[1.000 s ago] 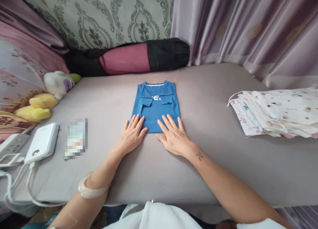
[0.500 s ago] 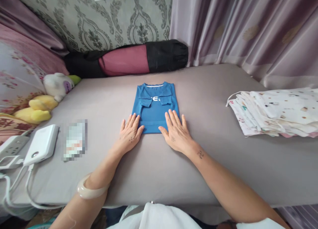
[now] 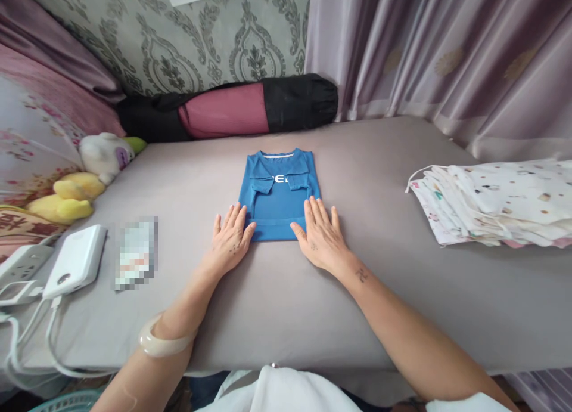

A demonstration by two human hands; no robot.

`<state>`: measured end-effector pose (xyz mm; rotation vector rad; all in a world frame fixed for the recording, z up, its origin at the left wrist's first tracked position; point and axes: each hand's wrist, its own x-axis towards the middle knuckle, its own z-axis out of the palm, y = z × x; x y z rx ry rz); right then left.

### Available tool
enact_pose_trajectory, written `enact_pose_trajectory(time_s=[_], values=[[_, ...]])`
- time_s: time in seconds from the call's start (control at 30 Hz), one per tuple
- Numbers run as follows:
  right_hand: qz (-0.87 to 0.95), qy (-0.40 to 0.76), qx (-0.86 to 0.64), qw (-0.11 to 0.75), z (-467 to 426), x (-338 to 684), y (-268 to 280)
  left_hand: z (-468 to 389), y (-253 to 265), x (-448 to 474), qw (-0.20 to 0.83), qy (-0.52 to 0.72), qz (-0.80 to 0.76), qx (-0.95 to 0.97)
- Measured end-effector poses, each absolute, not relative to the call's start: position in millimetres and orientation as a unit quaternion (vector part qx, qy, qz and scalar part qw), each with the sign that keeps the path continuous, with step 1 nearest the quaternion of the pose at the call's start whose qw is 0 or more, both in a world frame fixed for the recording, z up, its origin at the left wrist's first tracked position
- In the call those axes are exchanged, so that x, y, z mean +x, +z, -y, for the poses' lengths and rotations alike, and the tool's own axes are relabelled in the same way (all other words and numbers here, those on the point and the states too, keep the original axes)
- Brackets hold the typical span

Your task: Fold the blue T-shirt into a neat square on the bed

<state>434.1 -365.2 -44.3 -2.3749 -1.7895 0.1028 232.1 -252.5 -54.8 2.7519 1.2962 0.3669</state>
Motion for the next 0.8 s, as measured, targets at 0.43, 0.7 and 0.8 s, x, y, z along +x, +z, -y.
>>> enact_pose_trajectory(time_s=[0.43, 0.7, 0.8], values=[[0.577, 0.053, -0.814, 0.042, 364.0, 443.4, -50.9, 248.9, -54.9, 230.0, 0.057, 0.075, -0.437, 0.894], [0.708, 0.016, -0.701, 0.080, 373.7, 427.8, -32.4, 251.7, -38.5, 232.8, 0.084, 0.186, -0.238, 0.950], [0.751, 0.061, -0.653, 0.074, 378.1, 418.9, -26.1, 253.9, -37.6, 234.3, 0.113, 0.166, -0.203, 0.958]])
